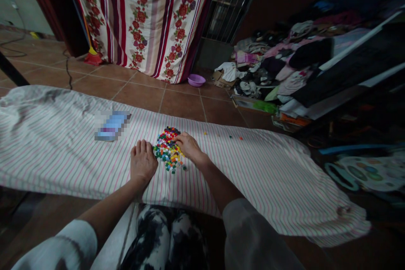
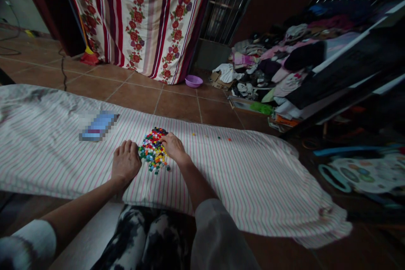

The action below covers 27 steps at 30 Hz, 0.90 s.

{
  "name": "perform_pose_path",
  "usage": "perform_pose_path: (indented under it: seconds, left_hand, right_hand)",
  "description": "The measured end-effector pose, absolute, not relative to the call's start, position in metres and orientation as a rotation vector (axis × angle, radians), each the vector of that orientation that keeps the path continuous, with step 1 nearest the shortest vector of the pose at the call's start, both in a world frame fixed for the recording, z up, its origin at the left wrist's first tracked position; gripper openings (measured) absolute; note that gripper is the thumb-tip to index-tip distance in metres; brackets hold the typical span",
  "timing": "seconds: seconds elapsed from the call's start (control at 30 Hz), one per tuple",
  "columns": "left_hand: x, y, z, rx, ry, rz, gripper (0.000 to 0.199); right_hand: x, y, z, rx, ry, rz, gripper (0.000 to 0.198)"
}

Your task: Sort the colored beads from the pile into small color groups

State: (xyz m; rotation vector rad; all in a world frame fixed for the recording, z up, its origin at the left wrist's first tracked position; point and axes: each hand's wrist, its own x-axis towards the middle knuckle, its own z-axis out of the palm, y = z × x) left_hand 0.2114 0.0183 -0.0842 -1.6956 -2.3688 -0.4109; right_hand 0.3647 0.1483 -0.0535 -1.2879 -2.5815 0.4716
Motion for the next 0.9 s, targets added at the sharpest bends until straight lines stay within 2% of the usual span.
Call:
perform_pose_path:
  seconds: [0.47, 0.9]
  left_hand:
    - [0.211, 0.019, -0.084, -1.694, -2.360, -0.429, 0.038]
    - [0.212, 0.018, -0.083, -1.703, -2.372, -0.442, 0.040]
  right_hand:
    - [0.363, 0.147, -0.065, -1.278, -2.467, 0.531, 0.031]
    - [0.323, 0.144, -0.046, -1.311, -2.645, 0.370, 0.032]
